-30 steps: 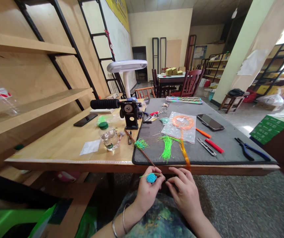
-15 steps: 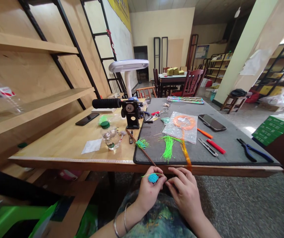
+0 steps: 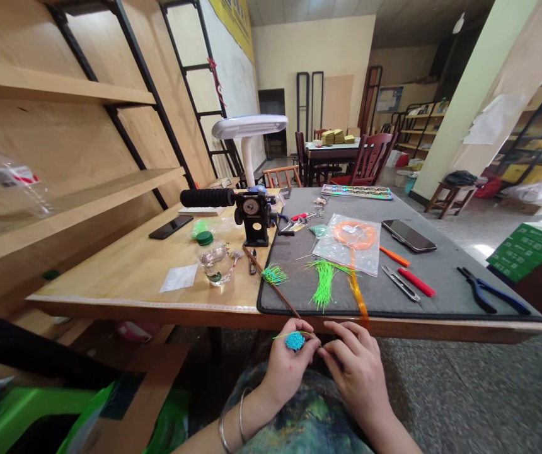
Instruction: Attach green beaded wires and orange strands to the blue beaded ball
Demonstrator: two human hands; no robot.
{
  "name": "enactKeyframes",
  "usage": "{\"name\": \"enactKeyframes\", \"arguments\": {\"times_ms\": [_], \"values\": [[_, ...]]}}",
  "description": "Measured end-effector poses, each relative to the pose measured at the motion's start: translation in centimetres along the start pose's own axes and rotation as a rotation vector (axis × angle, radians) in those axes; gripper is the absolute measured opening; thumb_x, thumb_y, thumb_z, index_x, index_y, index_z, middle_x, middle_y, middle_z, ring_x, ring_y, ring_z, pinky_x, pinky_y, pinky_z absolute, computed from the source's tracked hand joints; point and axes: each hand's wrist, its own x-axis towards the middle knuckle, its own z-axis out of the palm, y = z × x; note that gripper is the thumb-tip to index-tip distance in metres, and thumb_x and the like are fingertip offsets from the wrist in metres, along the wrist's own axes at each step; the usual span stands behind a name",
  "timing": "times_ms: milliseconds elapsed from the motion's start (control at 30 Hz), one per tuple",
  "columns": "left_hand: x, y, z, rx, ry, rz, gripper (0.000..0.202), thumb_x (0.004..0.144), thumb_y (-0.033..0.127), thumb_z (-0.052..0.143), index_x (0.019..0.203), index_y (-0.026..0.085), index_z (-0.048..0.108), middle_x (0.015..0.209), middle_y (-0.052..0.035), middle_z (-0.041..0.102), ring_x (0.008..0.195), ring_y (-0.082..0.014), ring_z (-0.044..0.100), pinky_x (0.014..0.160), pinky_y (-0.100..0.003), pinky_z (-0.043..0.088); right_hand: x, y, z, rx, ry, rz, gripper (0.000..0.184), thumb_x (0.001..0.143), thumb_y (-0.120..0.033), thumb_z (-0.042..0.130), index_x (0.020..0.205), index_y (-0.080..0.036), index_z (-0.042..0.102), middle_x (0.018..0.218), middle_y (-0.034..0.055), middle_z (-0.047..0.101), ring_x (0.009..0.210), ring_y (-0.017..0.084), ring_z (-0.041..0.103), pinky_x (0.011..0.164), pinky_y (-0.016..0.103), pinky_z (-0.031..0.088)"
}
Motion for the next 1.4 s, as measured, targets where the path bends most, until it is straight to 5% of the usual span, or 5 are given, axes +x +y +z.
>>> {"name": "enactKeyframes", "arguments": {"times_ms": [167,467,633,867,1400], "values": [[0.3,-0.3,0.0,-0.011,0.004,0.009,0.021,0.077,0.028,0.068,0.086,0.019,0.051,0.064,0.0050,0.058,0.050,-0.0078,0.048,0.050,-0.019,0.040,-0.7,1.1,-0.1,-0.003,0.001,-0.004,0.016,0.084,-0.037,0.064,0.094,-0.026,0.069,0.112,0.0054,0.071,0.100,0.027,0.058,0.080,0.039,0.045],[0.2,-0.2,0.2,0.002,-0.005,-0.006,0.020,0.077,0.027,0.069,0.085,0.018,0.052,0.063,0.0056,0.057,0.050,-0.0077,0.048,0.050,-0.019,0.039,-0.3,0.6,0.3,-0.001,-0.005,-0.037,0.014,0.088,-0.029,0.060,0.075,-0.026,0.066,0.110,0.0012,0.072,0.102,0.026,0.057,0.081,0.039,0.041],[0.2,-0.1,-0.1,0.005,0.001,0.005,0.021,0.078,0.029,0.069,0.085,0.019,0.052,0.065,0.0054,0.057,0.052,-0.0079,0.048,0.051,-0.019,0.041,-0.7,1.1,-0.2,-0.030,-0.015,-0.032,0.015,0.085,-0.032,0.064,0.098,-0.027,0.069,0.116,0.0036,0.070,0.107,0.027,0.056,0.084,0.039,0.042],[0.4,-0.2,0.1,0.006,0.001,-0.001,0.022,0.078,0.029,0.069,0.086,0.019,0.051,0.065,0.0055,0.056,0.052,-0.0078,0.048,0.051,-0.019,0.041,-0.1,0.4,0.0,0.033,0.022,-0.023,0.019,0.090,-0.026,0.055,0.077,-0.026,0.069,0.111,0.0018,0.071,0.109,0.026,0.055,0.086,0.039,0.040],[0.6,-0.3,0.6,0.013,-0.008,-0.012,0.020,0.076,0.025,0.067,0.085,0.018,0.051,0.063,0.0055,0.057,0.050,-0.0075,0.048,0.050,-0.019,0.040,0.2,0.5,0.0,0.033,0.070,-0.043,0.022,0.091,-0.027,0.054,0.072,-0.025,0.066,0.112,0.0019,0.071,0.109,0.027,0.055,0.087,0.040,0.038]]}}
